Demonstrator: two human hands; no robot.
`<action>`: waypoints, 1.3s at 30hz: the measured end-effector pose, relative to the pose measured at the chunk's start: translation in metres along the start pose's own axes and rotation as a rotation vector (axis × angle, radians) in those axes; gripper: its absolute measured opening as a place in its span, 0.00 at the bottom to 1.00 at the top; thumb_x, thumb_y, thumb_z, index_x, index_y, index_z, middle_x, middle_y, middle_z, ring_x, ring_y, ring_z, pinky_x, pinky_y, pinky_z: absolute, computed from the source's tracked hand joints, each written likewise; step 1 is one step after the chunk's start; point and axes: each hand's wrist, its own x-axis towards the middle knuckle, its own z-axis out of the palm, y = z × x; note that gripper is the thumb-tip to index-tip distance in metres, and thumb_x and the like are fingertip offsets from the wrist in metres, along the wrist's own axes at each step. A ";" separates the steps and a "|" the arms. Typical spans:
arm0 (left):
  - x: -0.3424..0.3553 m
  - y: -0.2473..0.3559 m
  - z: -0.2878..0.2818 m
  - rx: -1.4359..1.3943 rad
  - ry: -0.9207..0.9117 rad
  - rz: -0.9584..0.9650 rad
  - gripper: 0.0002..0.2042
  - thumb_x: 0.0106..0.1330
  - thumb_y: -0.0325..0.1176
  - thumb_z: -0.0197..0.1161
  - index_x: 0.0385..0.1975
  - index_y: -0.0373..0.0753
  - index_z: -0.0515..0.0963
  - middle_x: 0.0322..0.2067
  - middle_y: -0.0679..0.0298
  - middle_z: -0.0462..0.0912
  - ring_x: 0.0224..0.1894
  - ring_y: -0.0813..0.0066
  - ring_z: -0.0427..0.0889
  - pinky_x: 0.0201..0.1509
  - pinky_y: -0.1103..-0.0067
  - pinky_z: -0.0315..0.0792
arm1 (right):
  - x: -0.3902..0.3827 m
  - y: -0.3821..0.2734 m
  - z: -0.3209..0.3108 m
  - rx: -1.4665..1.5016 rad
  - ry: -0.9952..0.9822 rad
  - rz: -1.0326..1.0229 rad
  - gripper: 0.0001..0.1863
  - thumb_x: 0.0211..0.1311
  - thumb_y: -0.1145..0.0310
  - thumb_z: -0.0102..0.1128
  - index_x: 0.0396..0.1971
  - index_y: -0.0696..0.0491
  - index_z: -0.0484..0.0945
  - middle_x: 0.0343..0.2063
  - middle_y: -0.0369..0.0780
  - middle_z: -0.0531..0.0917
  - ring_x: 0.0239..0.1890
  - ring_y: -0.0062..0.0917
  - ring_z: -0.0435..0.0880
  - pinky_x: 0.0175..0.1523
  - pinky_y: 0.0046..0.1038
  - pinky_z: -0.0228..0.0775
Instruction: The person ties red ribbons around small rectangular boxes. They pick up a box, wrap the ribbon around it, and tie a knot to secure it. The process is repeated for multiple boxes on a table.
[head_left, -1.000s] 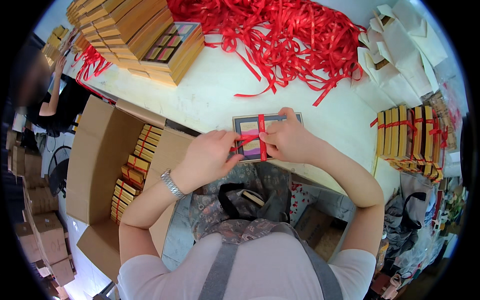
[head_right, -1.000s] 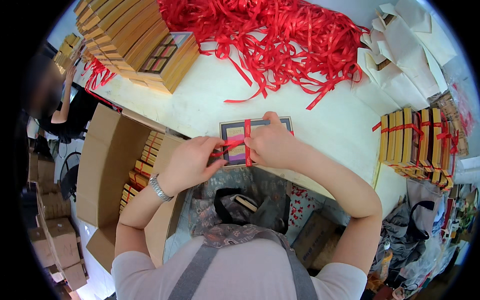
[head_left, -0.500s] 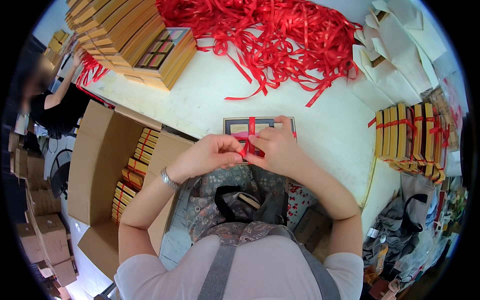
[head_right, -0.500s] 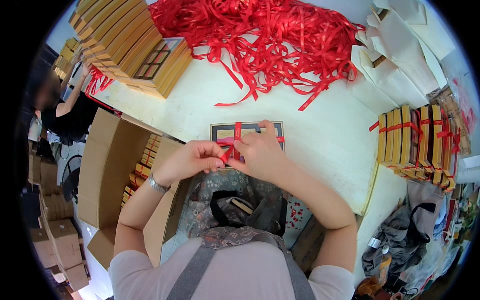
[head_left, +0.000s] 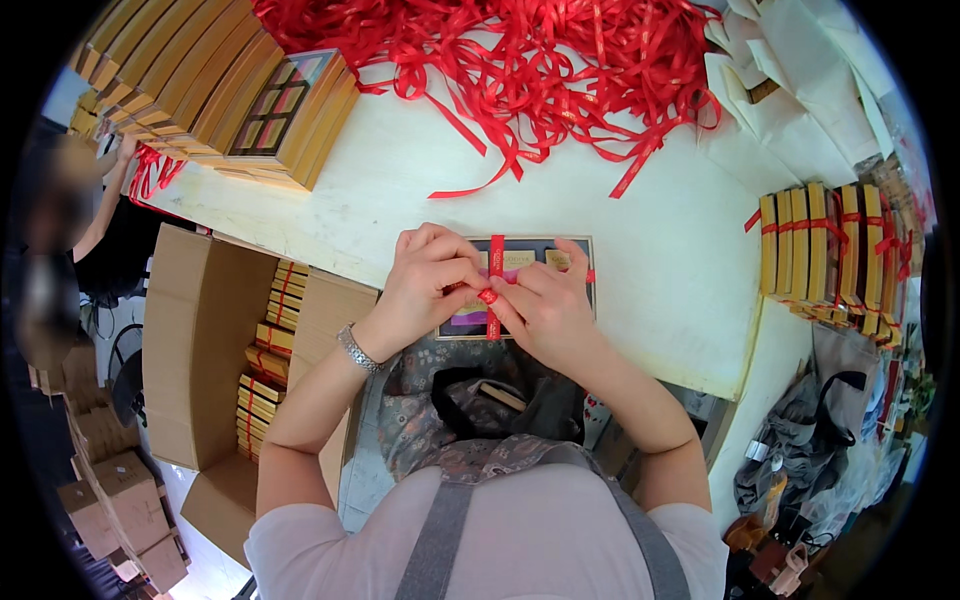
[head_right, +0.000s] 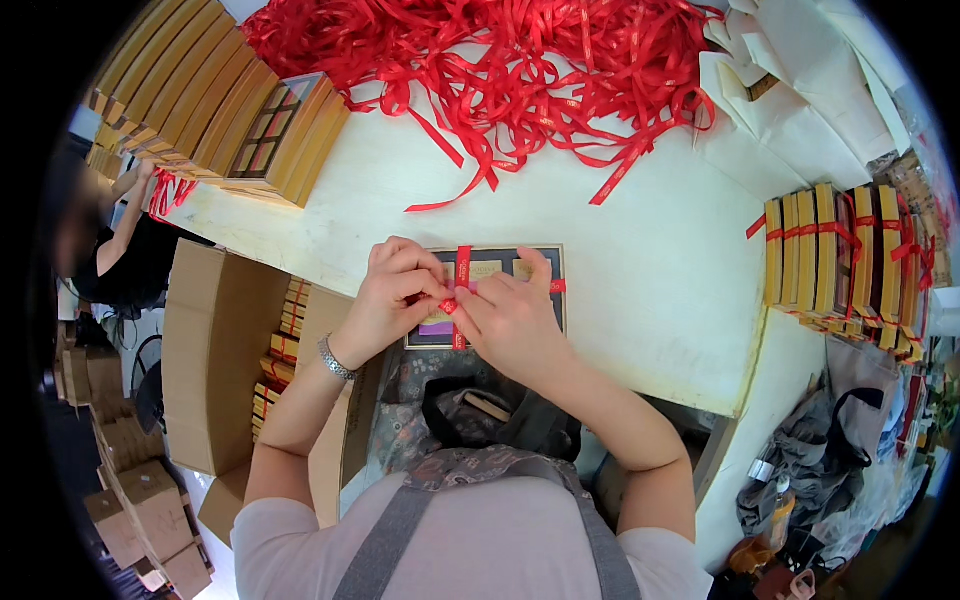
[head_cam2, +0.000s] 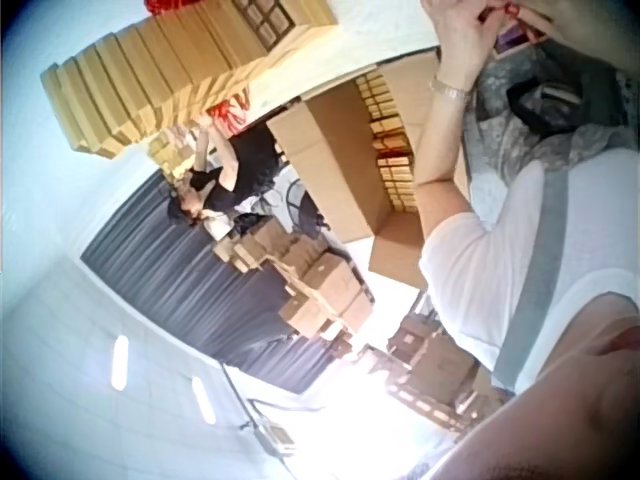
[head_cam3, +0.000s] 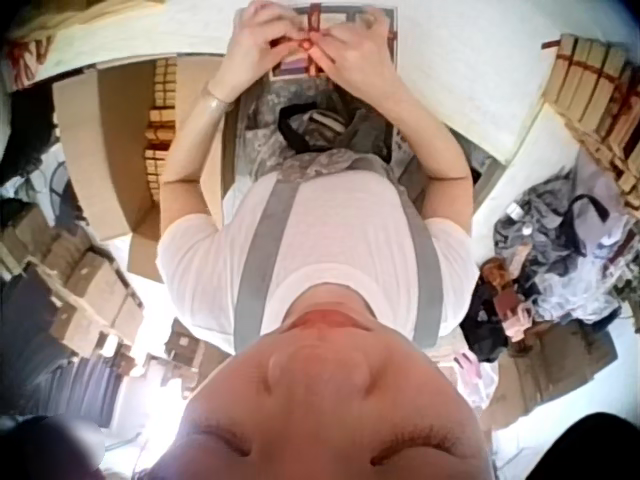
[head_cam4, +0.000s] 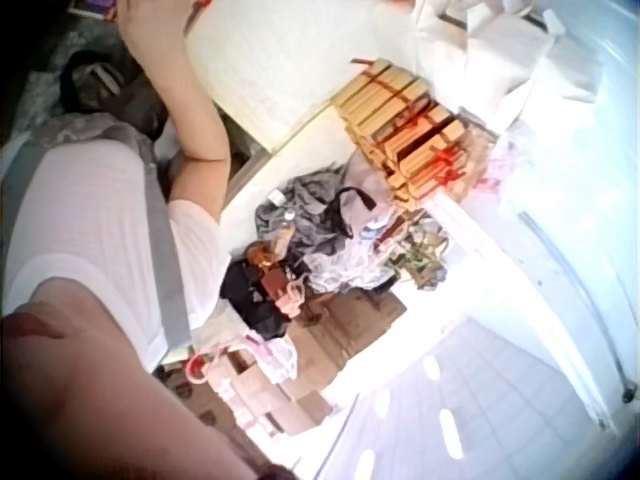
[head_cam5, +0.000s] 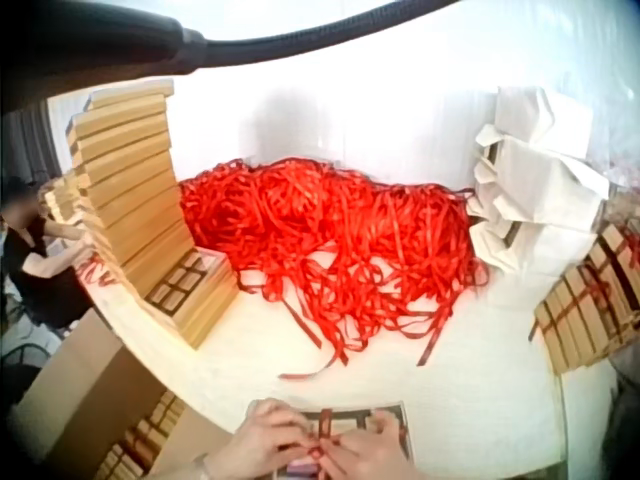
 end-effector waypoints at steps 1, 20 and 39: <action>-0.001 -0.001 0.001 0.024 0.001 0.003 0.08 0.48 0.29 0.73 0.28 0.44 0.82 0.37 0.73 0.83 0.44 0.69 0.74 0.54 0.71 0.63 | 0.004 -0.002 -0.007 0.029 -0.037 0.020 0.06 0.55 0.68 0.65 0.33 0.52 0.84 0.23 0.36 0.78 0.29 0.26 0.80 0.61 0.49 0.55; 0.020 -0.012 -0.005 0.013 -0.166 0.325 0.11 0.52 0.29 0.69 0.35 0.44 0.79 0.32 0.69 0.82 0.40 0.68 0.77 0.51 0.72 0.67 | 0.057 0.052 -0.026 0.958 -0.250 0.744 0.19 0.70 0.74 0.47 0.59 0.57 0.75 0.32 0.35 0.83 0.34 0.17 0.81 0.46 0.21 0.75; 0.004 -0.002 0.013 -0.058 0.005 0.027 0.07 0.56 0.26 0.63 0.34 0.45 0.79 0.25 0.72 0.83 0.32 0.75 0.78 0.52 0.73 0.60 | -0.021 -0.079 0.000 0.228 0.142 0.088 0.13 0.60 0.68 0.63 0.45 0.51 0.81 0.32 0.40 0.84 0.36 0.34 0.81 0.44 0.39 0.70</action>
